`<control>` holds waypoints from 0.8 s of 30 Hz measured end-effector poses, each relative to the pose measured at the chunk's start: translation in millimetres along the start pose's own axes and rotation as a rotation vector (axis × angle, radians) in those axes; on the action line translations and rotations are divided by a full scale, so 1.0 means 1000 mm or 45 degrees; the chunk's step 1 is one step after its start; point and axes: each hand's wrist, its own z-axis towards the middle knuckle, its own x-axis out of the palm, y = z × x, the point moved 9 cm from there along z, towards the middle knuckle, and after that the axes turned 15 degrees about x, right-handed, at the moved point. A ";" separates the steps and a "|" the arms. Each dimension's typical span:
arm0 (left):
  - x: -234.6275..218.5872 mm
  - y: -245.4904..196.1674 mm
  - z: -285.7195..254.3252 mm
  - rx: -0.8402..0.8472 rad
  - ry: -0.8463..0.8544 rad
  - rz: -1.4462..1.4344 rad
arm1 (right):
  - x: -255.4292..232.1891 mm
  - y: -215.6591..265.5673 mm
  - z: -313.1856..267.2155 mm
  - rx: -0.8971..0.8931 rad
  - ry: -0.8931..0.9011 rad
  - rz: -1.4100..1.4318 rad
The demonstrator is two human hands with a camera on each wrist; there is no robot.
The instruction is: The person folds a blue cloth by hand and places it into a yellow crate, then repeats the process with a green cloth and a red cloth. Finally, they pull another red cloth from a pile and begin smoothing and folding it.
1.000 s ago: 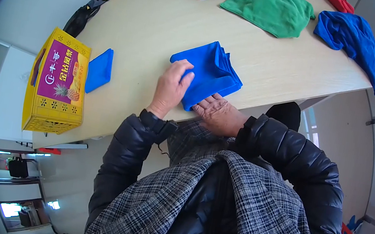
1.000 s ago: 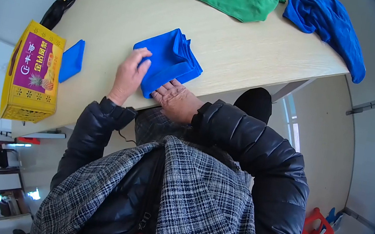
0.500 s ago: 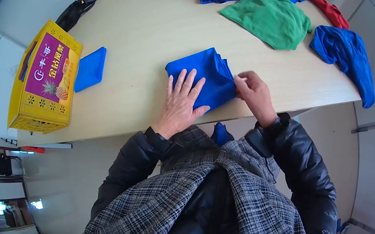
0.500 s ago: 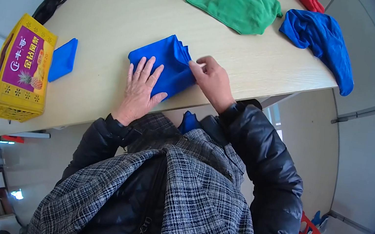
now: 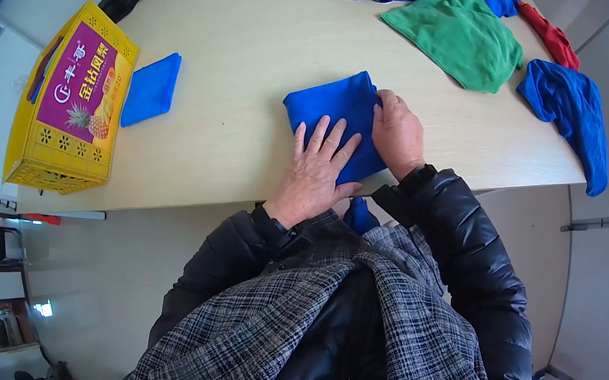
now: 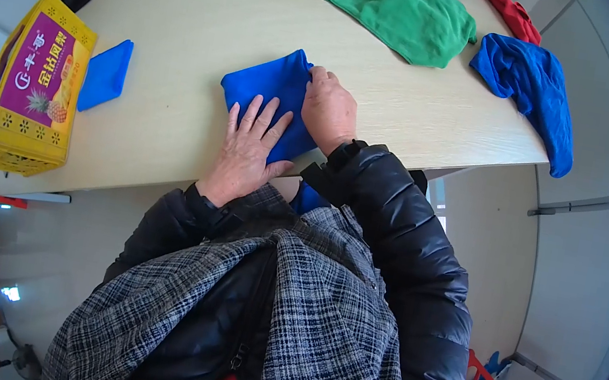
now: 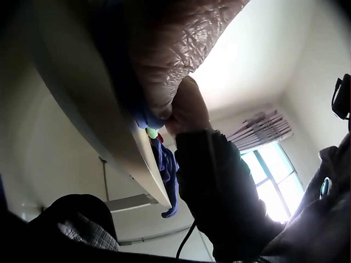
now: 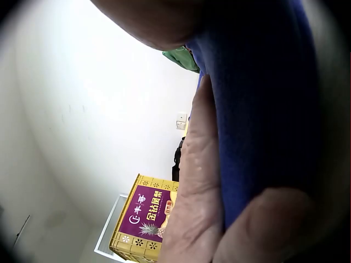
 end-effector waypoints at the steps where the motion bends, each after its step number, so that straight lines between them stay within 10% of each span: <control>1: -0.002 -0.002 -0.002 -0.001 -0.018 -0.001 | -0.001 0.000 0.001 0.007 -0.005 -0.008; 8: -0.004 0.000 -0.018 -0.060 -0.038 -0.060 | 0.013 -0.004 0.003 0.157 0.156 -0.233; 14: -0.045 0.067 -0.019 -0.216 -0.426 -0.328 | -0.014 0.084 -0.034 -0.564 0.105 -0.129; 17: -0.048 0.121 -0.007 -0.203 -0.540 -0.030 | 0.011 0.074 -0.038 -0.555 0.164 -0.188; 19: -0.008 0.162 0.001 -0.327 -0.469 -0.762 | 0.025 0.066 -0.038 -0.564 0.198 -0.207; 24: 0.022 0.182 0.012 -0.452 -0.308 -0.979 | 0.045 0.041 -0.036 -0.520 0.243 -0.389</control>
